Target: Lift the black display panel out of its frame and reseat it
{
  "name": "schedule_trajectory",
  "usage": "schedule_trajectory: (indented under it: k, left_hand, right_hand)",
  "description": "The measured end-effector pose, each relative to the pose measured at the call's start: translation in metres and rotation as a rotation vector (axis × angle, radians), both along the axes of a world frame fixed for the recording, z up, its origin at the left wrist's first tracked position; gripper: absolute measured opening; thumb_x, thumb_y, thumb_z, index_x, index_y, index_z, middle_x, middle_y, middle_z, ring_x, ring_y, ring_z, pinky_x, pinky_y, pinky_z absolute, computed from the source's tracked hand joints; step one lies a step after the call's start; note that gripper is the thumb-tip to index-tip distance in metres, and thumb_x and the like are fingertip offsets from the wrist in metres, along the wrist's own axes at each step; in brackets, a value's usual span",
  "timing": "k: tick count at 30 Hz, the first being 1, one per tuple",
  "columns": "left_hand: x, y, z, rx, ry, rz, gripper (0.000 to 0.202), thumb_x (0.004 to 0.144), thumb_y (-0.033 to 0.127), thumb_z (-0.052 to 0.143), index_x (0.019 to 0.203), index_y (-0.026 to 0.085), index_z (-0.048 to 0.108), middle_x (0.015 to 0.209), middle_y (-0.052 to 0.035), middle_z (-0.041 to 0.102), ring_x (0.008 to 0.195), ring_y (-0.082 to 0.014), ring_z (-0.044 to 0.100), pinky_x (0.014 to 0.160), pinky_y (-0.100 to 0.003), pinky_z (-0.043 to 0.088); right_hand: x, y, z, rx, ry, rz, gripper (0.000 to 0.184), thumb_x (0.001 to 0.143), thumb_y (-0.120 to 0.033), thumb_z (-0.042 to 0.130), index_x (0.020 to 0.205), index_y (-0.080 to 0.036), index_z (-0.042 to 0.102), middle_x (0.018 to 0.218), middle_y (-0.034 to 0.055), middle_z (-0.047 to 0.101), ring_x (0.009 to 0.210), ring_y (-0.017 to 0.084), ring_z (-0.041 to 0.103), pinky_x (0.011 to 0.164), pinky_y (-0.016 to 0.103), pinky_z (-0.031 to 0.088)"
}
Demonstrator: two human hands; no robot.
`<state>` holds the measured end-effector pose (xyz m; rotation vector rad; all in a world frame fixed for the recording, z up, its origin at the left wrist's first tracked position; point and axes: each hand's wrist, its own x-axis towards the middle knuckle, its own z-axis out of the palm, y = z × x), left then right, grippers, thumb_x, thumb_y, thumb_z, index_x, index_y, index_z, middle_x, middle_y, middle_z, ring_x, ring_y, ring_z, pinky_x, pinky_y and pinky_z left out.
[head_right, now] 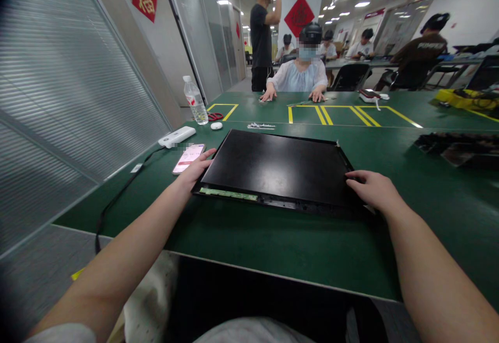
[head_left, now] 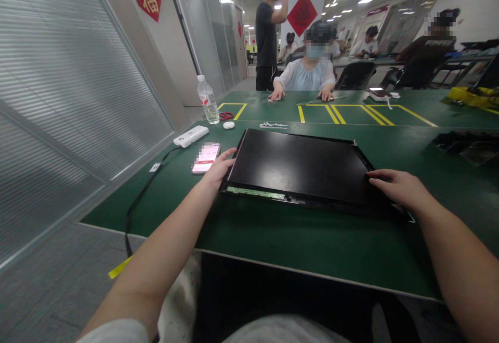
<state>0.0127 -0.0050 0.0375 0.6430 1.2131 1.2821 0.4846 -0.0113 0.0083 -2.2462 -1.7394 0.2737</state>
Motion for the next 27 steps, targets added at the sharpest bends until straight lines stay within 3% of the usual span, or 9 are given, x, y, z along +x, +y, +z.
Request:
schedule_trajectory:
  k: [5,12,18,22,27]
  left_hand:
    - [-0.004,0.002,-0.004,0.008,-0.022,-0.026,0.075,0.071,0.008,0.085,0.139,0.021,0.058,0.09,-0.0041,0.079,0.058,-0.0164,0.072,0.054,-0.025,0.059]
    - [-0.004,0.005,-0.007,0.065,0.032,-0.073,0.041,0.074,0.018,0.087,0.113,0.013,0.074,0.079,-0.0054,0.078,0.061,-0.016,0.072,0.057,-0.024,0.058]
    - [-0.004,0.003,-0.009,0.067,0.138,-0.04,0.034,0.065,0.021,0.09,0.095,0.012,0.079,0.068,-0.0056,0.075,0.06,-0.0187,0.07,0.056,-0.027,0.054]
    - [-0.001,0.003,-0.012,0.078,0.265,-0.011,0.023,0.063,0.014,0.078,0.086,0.015,0.079,0.06,-0.0022,0.071,0.053,-0.0159,0.063,0.051,-0.025,0.05]
    - [-0.001,0.004,-0.014,0.124,0.406,0.013,0.033,0.054,0.009,0.056,0.078,0.016,0.077,0.057,-0.0004,0.069,0.052,-0.0158,0.059,0.049,-0.024,0.045]
  right_hand:
    - [0.002,0.0,-0.001,0.028,0.013,0.005,0.035,0.079,-0.042,0.062,0.104,-0.027,0.081,0.099,0.0078,0.077,0.09,0.029,0.07,0.076,0.039,0.054]
    - [0.0,0.0,0.0,0.015,0.02,-0.001,0.034,0.079,-0.041,0.064,0.105,-0.028,0.082,0.103,0.0072,0.078,0.094,0.03,0.07,0.08,0.04,0.055]
    - [-0.001,0.0,0.0,0.0,0.01,0.009,0.037,0.081,-0.042,0.063,0.108,-0.027,0.082,0.107,0.0074,0.078,0.096,0.03,0.071,0.081,0.039,0.056]
    - [0.0,-0.001,0.0,0.001,-0.005,0.014,0.037,0.081,-0.042,0.062,0.109,-0.027,0.082,0.111,0.0074,0.078,0.1,0.03,0.071,0.084,0.04,0.056]
    - [-0.002,-0.001,0.001,-0.004,-0.014,0.021,0.038,0.082,-0.041,0.061,0.11,-0.026,0.081,0.116,0.0074,0.077,0.107,0.031,0.07,0.09,0.041,0.055]
